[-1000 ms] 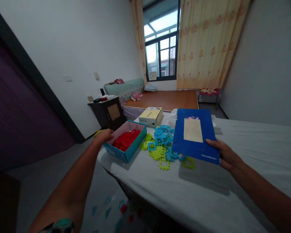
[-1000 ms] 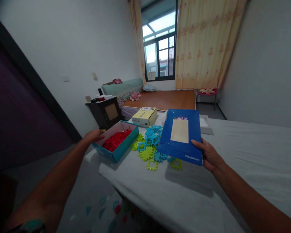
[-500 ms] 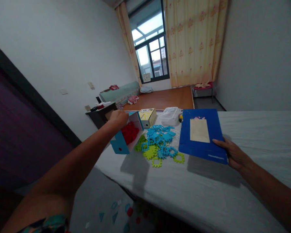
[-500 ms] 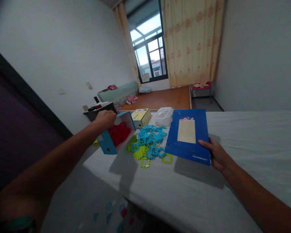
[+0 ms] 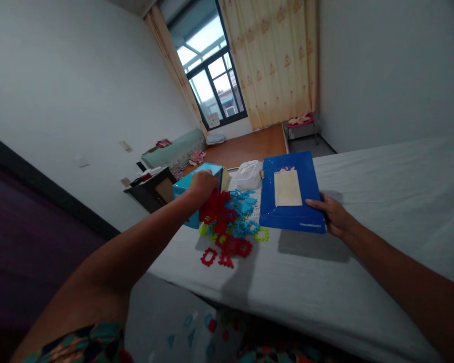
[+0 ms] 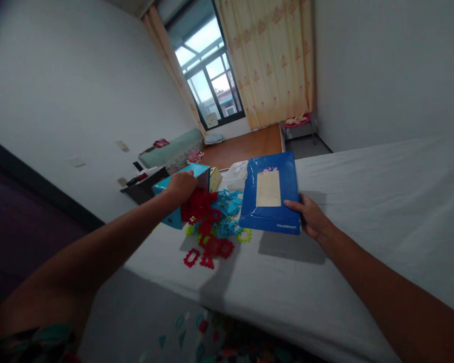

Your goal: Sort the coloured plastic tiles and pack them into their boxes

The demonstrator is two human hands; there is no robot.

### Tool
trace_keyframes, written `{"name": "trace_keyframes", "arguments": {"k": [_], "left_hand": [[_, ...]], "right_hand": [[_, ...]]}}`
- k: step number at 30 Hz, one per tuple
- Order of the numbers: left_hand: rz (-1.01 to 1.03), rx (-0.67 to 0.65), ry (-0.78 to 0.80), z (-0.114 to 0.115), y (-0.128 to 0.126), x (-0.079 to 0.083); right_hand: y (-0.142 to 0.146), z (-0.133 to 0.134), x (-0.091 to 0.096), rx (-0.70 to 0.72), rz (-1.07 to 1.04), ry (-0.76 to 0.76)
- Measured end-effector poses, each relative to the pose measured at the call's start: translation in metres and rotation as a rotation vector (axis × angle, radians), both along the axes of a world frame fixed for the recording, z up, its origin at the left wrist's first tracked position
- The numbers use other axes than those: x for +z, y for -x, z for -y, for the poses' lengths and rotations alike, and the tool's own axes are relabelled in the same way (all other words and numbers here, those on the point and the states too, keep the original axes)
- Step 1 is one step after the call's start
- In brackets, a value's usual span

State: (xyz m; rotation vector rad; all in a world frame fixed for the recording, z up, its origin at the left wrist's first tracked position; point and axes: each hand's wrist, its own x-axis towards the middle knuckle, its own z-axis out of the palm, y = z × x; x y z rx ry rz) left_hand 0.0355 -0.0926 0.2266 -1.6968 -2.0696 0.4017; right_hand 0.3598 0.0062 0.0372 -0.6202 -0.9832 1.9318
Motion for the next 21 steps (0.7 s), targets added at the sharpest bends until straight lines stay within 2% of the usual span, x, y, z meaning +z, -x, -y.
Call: {"name": "trace_keyframes", "arguments": {"k": [3,10,21], "left_hand": [[-0.154,0.036,0.002,0.000,-0.006,-0.002],[-0.251,-0.057,0.015,0.002,-0.017,0.000],[-0.189,-0.107,-0.035,0.013,-0.017,0.005]], "right_hand": [[-0.001,0.000,0.000,-0.003,-0.003,-0.021],[-0.001,-0.004,-0.007,-0.017,0.030,-0.006],[-0.003,-0.008,-0.015,0.007,0.043,-0.020]]}}
